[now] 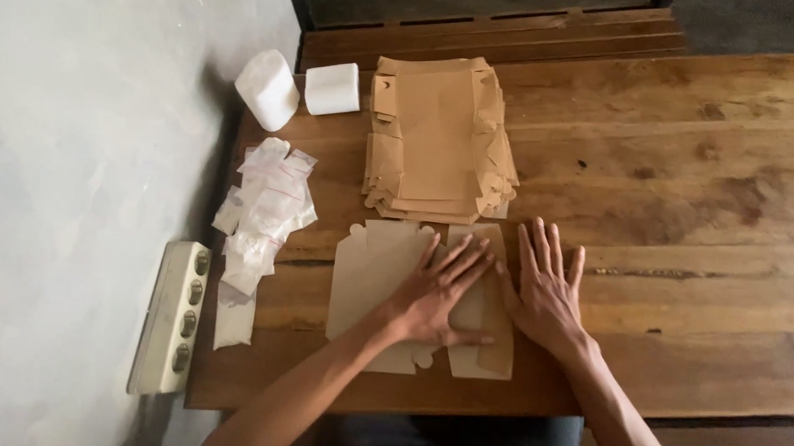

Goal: The person folds flat cardboard box blanks along pre-scored lines to form small boxes. They repeatedly pick up a blank, fold the side flaps and tabs, and place the finished box aside. The process is repeated for multiple units on a wooden work surface.

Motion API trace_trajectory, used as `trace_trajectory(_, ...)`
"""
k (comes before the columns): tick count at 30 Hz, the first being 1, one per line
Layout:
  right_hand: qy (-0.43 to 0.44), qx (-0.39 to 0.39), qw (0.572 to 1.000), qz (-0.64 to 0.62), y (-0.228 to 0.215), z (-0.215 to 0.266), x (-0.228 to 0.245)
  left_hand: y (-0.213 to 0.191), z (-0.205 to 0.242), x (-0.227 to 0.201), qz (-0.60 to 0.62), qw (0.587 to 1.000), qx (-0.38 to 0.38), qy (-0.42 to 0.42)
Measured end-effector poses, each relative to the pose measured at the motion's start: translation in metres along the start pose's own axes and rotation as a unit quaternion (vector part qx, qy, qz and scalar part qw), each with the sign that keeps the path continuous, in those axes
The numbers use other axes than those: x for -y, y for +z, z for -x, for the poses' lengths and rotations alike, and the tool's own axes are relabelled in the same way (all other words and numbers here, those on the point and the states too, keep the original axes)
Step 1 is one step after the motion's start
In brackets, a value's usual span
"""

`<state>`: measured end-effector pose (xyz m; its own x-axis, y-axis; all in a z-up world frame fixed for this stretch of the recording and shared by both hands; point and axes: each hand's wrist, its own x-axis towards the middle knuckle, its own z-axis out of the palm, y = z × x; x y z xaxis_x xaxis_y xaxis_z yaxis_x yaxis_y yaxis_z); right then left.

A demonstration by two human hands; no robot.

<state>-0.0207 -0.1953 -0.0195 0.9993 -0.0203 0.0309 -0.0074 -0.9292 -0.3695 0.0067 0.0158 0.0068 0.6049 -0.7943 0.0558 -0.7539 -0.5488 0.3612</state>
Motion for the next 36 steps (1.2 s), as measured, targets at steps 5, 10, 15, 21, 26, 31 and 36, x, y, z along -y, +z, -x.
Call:
trace_trajectory(5, -0.011, -0.035, 0.999, 0.014, 0.002, 0.001, 0.001, 0.006, 0.0, 0.002, -0.025, 1.0, -0.006, 0.005)
trace_trajectory(10, -0.016, -0.039, 0.999, -0.015, 0.007, 0.014, -0.006, 0.005, 0.003, 0.003, -0.011, 1.0, 0.008, 0.027)
trace_trajectory(15, -0.038, -0.076, 0.996, 0.02, -0.001, 0.06, 0.012, 0.009, 0.004, 0.006, -0.049, 0.998, 0.015, 0.035)
trace_trajectory(21, -0.003, -0.045, 0.999, 0.007, -0.003, 0.104, 0.03, 0.016, 0.008, 0.016, -0.061, 0.998, 0.014, 0.031)
trace_trajectory(26, -0.006, -0.032, 0.999, -0.037, -0.006, 0.094, 0.029, 0.012, 0.006, 0.013, -0.065, 0.997, -0.002, 0.04)
trace_trajectory(31, -0.022, -0.028, 0.999, -0.032, -0.002, 0.078, 0.022, 0.013, 0.006, 0.014, -0.056, 0.998, 0.005, 0.031)
trace_trajectory(36, -0.033, -0.016, 0.999, -0.038, 0.0, 0.059, 0.016, 0.009, 0.006, 0.008, -0.054, 0.998, 0.024, 0.019)
